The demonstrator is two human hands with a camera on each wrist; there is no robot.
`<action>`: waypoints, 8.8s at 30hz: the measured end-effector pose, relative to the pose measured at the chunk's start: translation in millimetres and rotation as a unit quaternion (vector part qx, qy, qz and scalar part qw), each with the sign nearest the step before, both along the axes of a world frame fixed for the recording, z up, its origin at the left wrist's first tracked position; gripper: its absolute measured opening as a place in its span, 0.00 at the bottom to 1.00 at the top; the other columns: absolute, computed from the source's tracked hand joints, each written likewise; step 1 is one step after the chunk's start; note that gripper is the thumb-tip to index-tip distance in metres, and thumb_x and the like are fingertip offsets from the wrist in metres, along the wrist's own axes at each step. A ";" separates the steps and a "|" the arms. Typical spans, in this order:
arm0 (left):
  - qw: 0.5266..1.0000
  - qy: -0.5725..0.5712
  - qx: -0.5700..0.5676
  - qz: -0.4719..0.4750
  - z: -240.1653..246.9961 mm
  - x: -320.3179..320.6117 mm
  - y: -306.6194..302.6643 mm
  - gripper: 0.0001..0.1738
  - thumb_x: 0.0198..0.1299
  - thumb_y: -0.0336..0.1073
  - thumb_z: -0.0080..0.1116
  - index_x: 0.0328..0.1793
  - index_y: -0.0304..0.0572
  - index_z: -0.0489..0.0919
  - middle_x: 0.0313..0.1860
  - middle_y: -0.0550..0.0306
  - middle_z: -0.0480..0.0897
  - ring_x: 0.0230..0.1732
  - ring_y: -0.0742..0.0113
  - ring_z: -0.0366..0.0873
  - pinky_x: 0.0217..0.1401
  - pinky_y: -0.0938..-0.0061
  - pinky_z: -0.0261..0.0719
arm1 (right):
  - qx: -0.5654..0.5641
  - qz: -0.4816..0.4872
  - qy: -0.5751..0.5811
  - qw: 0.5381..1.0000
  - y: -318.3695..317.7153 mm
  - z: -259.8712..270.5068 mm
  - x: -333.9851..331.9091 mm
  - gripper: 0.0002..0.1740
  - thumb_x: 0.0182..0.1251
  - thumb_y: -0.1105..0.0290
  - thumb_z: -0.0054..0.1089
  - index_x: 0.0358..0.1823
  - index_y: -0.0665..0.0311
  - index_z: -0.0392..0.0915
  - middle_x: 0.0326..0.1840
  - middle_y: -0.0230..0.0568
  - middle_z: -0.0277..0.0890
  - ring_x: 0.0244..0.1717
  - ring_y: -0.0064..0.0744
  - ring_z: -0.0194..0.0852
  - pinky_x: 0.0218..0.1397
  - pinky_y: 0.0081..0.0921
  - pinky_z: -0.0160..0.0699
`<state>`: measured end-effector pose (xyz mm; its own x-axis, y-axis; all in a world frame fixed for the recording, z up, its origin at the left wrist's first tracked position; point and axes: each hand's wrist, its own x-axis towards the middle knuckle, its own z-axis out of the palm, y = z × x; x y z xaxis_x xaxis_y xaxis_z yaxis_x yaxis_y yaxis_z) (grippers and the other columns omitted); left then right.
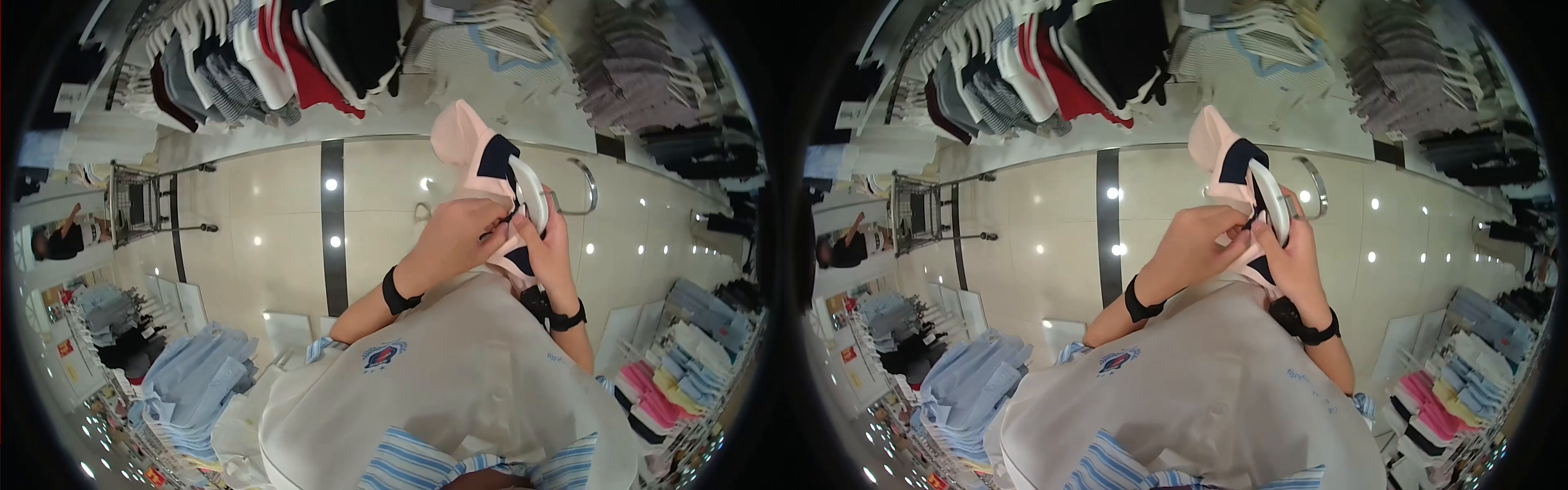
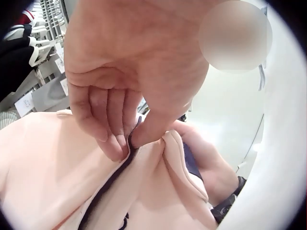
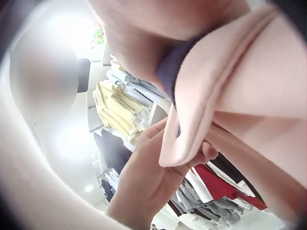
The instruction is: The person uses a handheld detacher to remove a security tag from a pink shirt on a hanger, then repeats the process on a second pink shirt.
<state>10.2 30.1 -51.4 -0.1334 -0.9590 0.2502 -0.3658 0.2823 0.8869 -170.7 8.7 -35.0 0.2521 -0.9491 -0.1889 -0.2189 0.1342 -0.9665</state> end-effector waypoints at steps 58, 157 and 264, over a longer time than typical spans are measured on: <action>1.000 -0.023 0.007 -0.009 23.2 -16.6 39.8 0.09 0.58 0.30 0.70 0.44 0.37 0.85 0.35 0.51 0.87 0.35 0.53 0.87 0.40 0.65 0.85 | 0.031 -0.059 -0.232 0.970 41.5 9.5 -7.2 0.43 0.62 0.75 0.63 0.80 0.69 0.60 0.72 0.44 0.70 0.69 0.31 0.71 0.75 0.30 0.71; 0.982 0.082 0.171 0.005 -33.7 129.2 0.7 0.13 0.47 0.34 0.75 0.34 0.32 0.85 0.29 0.44 0.87 0.32 0.48 0.87 0.38 0.65 0.82 | 0.058 0.103 -0.037 0.992 -11.0 -9.2 136.1 0.39 0.60 0.81 0.56 0.77 0.67 0.64 0.50 0.33 0.77 0.45 0.20 0.71 0.51 0.21 0.75; 0.986 -0.164 -0.032 0.001 7.6 -178.5 -17.4 0.13 0.47 0.34 0.75 0.30 0.38 0.80 0.29 0.56 0.82 0.27 0.52 0.78 0.32 0.64 0.75 | 0.045 0.005 -0.252 0.967 -9.5 -17.6 -167.7 0.38 0.61 0.82 0.54 0.76 0.64 0.63 0.56 0.34 0.72 0.55 0.22 0.69 0.59 0.22 0.72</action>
